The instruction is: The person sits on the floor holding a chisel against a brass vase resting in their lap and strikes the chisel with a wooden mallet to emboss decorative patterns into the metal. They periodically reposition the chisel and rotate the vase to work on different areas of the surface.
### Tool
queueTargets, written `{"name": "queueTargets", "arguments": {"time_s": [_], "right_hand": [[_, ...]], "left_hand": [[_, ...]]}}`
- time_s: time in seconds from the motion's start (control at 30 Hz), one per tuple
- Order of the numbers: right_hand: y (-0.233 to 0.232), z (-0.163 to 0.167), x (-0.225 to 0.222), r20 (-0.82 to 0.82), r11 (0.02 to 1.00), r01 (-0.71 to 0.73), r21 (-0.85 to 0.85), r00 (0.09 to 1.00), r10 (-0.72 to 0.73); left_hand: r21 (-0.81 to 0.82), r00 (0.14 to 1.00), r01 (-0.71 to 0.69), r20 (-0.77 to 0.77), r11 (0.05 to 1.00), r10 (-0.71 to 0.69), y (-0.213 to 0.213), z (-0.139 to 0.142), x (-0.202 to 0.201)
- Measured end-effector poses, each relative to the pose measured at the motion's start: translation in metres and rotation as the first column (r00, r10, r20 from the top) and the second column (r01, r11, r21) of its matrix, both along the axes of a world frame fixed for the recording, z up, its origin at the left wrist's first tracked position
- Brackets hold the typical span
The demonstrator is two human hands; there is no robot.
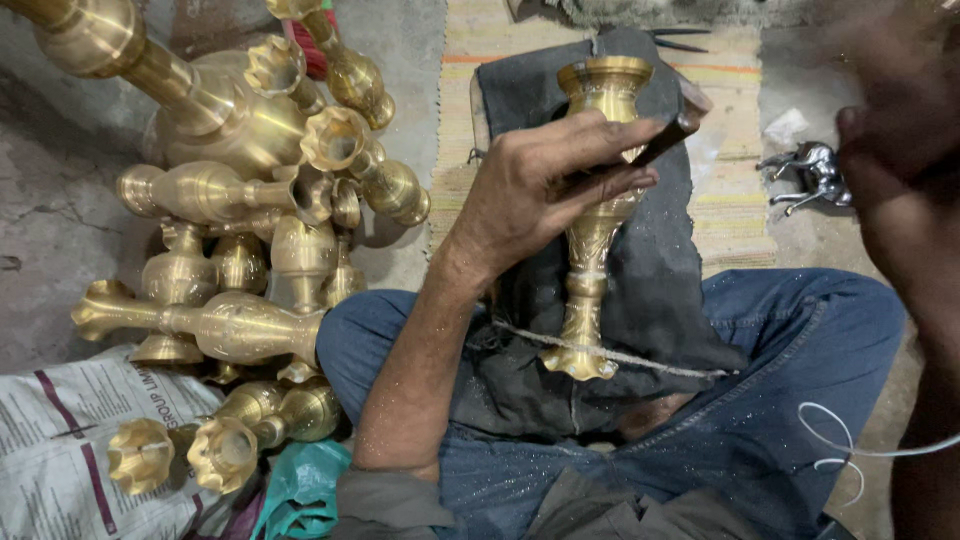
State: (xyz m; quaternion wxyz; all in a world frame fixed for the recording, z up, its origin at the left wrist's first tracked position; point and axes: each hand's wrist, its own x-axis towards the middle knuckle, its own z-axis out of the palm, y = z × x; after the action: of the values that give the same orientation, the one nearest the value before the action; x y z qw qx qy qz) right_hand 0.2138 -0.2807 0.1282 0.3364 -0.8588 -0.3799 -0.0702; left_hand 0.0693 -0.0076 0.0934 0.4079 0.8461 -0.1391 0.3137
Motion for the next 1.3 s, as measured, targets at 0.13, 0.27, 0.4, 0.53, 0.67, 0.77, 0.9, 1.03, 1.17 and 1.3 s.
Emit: {"name": "queueTargets", "arguments": {"time_s": [0.13,0.27,0.4,0.53,0.67,0.77,0.9,1.03,1.17,1.3], "right_hand": [[-0.002,0.018,-0.007,0.206,0.98,-0.032,-0.198,0.976,0.074],[-0.013,0.005,0.0,0.25,0.956,0.053,-0.288,0.968,0.022],[-0.029,-0.036,0.027,0.201,0.982,0.07,-0.176,0.979,-0.034],[-0.037,-0.062,0.041,0.117,0.994,0.089,-0.058,0.99,-0.082],[-0.031,-0.044,0.024,0.066,0.985,0.151,-0.085,0.987,-0.146],[-0.024,-0.015,0.01,0.178,0.995,0.01,-0.096,0.984,0.007],[-0.003,-0.012,0.006,-0.126,0.978,0.207,-0.024,0.97,-0.208],[-0.013,-0.021,0.013,0.077,0.999,-0.015,-0.03,0.997,0.018],[-0.019,-0.028,0.016,0.048,1.0,-0.005,-0.003,0.999,0.005],[-0.015,-0.023,0.014,0.045,1.0,-0.006,0.006,0.999,0.005]], "left_hand": [[0.004,1.0,-0.003,0.003,1.0,0.003,0.001,-0.001,0.0],[-0.003,1.0,0.017,0.023,1.0,-0.017,0.002,0.0,0.0],[0.049,0.997,-0.052,-0.055,0.997,0.054,0.001,0.0,0.001],[0.007,1.0,-0.011,-0.006,1.0,0.011,0.001,0.0,0.001],[-0.025,0.998,0.029,0.048,0.999,-0.027,0.001,0.004,-0.001],[-0.004,1.0,0.003,-0.02,1.0,-0.003,0.001,0.008,-0.004],[-0.07,0.998,0.057,0.009,0.996,-0.056,0.004,0.011,-0.006],[-0.073,0.998,0.049,0.04,0.996,-0.046,0.004,0.006,-0.008],[-0.117,0.994,0.106,0.041,0.987,-0.102,0.004,0.0,-0.004],[-0.066,0.999,0.042,-0.009,0.997,-0.042,0.005,-0.003,-0.003]]}}
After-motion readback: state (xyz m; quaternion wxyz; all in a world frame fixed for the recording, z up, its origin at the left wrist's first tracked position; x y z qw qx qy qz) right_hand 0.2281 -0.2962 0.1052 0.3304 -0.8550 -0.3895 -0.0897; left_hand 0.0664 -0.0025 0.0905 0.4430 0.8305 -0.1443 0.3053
